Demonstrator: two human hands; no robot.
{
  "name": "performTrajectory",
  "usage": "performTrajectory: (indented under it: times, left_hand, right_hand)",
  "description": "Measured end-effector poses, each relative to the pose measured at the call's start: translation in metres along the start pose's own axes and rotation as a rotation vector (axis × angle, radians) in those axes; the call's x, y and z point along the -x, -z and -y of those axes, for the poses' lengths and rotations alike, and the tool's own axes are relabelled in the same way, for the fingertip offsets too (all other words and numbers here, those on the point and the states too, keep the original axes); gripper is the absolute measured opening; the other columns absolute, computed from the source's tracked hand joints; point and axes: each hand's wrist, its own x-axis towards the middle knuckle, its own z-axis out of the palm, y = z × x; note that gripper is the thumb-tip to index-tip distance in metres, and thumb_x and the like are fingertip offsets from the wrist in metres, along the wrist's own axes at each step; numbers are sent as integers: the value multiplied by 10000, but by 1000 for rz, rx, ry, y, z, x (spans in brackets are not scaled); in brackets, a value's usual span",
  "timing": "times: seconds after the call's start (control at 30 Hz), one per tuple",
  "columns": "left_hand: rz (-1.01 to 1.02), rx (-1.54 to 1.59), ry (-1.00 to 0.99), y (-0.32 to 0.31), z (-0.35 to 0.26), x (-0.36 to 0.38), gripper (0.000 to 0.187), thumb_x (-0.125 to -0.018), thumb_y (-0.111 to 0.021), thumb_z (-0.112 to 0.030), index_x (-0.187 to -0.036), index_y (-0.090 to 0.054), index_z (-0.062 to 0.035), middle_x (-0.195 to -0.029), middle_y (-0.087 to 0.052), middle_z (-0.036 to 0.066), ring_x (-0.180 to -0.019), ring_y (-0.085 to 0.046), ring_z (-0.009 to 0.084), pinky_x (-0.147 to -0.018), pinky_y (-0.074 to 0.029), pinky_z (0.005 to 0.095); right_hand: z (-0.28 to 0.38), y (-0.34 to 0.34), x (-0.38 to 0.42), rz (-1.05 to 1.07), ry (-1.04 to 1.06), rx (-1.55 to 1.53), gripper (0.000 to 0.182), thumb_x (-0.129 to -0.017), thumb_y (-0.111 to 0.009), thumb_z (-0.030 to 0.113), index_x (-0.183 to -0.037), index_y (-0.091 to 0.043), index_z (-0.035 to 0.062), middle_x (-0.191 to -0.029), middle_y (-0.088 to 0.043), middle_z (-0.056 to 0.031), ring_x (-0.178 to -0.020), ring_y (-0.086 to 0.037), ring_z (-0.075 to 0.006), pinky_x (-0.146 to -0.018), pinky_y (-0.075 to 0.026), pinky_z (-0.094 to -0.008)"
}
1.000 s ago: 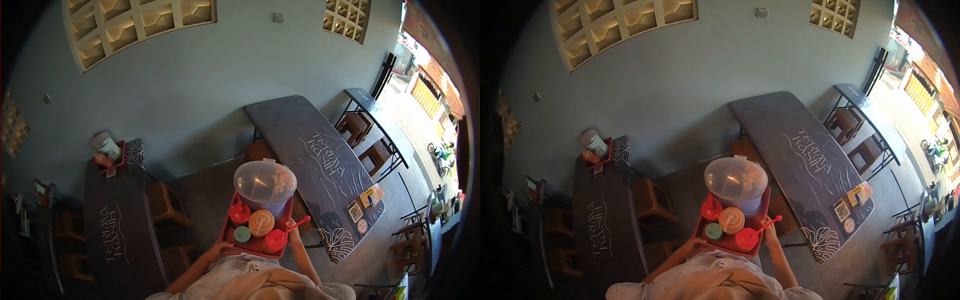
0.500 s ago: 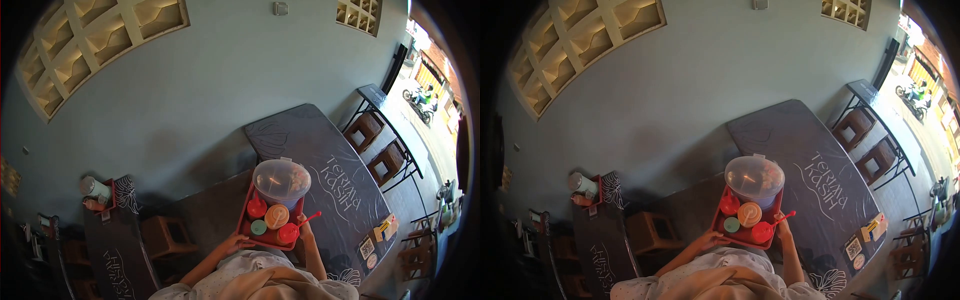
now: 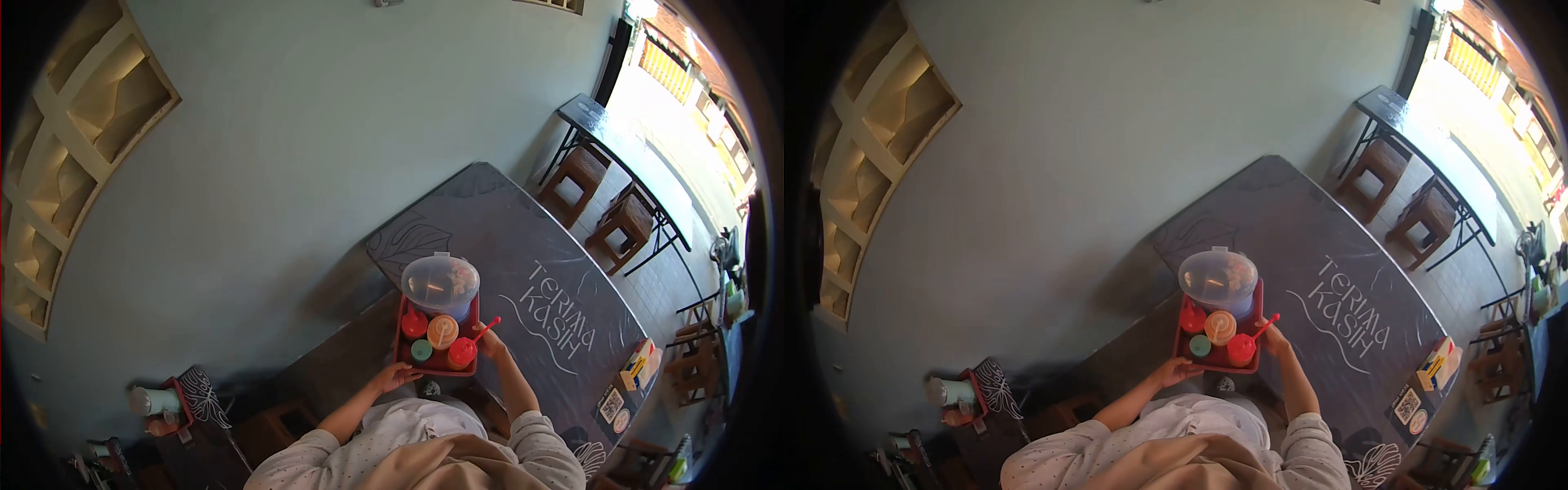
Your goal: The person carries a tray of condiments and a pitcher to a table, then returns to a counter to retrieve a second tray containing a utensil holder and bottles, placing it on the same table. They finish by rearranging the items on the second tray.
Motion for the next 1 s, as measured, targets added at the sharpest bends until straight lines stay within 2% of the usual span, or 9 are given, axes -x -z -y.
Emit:
performTrajectory:
  times: [0.17,0.23,0.37,0.43,0.57,0.7,0.83,0.97,1.0]
  left_hand:
    - [-42,60,33,-3,-47,-28,129,-713,-506,-6,-819,-526,64,-922,-546,209,-954,-512,336,-922,-378,422]
    - [-84,95,38,3,-65,-41,74,-710,-505,32,-780,-529,28,-840,-574,145,-863,-558,263,-891,-413,407]
    - [-127,85,69,-3,-99,-66,58,-697,-504,55,-746,-518,27,-821,-569,139,-839,-567,265,-872,-431,403]
    - [-136,145,80,-8,-106,-74,61,-693,-502,62,-742,-515,29,-822,-565,141,-838,-564,274,-864,-439,400]
    - [-153,129,160,-12,-119,-91,55,-697,-478,54,-747,-500,63,-866,-555,193,-885,-549,310,-855,-448,399]
    - [-203,148,262,-21,-119,-100,82,-703,-467,45,-772,-493,80,-891,-551,223,-909,-542,315,-847,-455,387]
    - [-193,191,359,-40,-106,-115,118,-720,-478,22,-822,-493,79,-900,-563,201,-904,-549,291,-838,-458,371]
    - [-177,110,479,-43,-95,-136,149,-734,-499,-5,-862,-495,71,-902,-575,145,-887,-553,264,-841,-454,368]
    - [-186,41,514,-48,-95,-137,167,-737,-542,-54,-890,-514,8,-877,-575,116,-877,-554,245,-829,-456,360]
  right_hand:
    - [34,-18,-46,-20,-83,54,263,-749,-503,266,-946,-515,92,-763,-566,-59,-687,-556,-205,-710,-451,-327]
    - [63,-52,-43,-12,-116,75,286,-765,-489,297,-943,-527,76,-825,-581,-80,-718,-566,-201,-702,-451,-327]
    - [86,-51,-56,-83,-145,54,367,-787,-470,311,-1030,-492,37,-924,-557,-68,-823,-538,-202,-764,-428,-347]
    - [78,-52,-41,-303,23,-75,411,-788,-436,362,-1043,-489,44,-916,-559,-79,-818,-543,-220,-744,-435,-354]
    - [44,-52,-11,-566,104,-67,437,-780,-413,404,-1022,-499,51,-909,-556,-87,-798,-551,-225,-739,-433,-350]
    - [-3,-85,14,-560,40,-196,468,-780,-404,424,-1124,-418,107,-978,-525,-125,-792,-558,-238,-703,-442,-353]
    - [-12,-140,15,-524,139,-316,432,-837,-377,358,-1183,-270,123,-920,-515,-120,-757,-562,-225,-682,-463,-369]
    - [3,-137,-3,-598,212,-279,423,-841,-420,288,-1193,-253,122,-969,-502,-124,-787,-564,-225,-667,-472,-348]
    - [9,-130,-5,-605,198,-293,353,-849,-415,264,-1140,-279,118,-913,-508,-112,-780,-560,-216,-668,-478,-338]
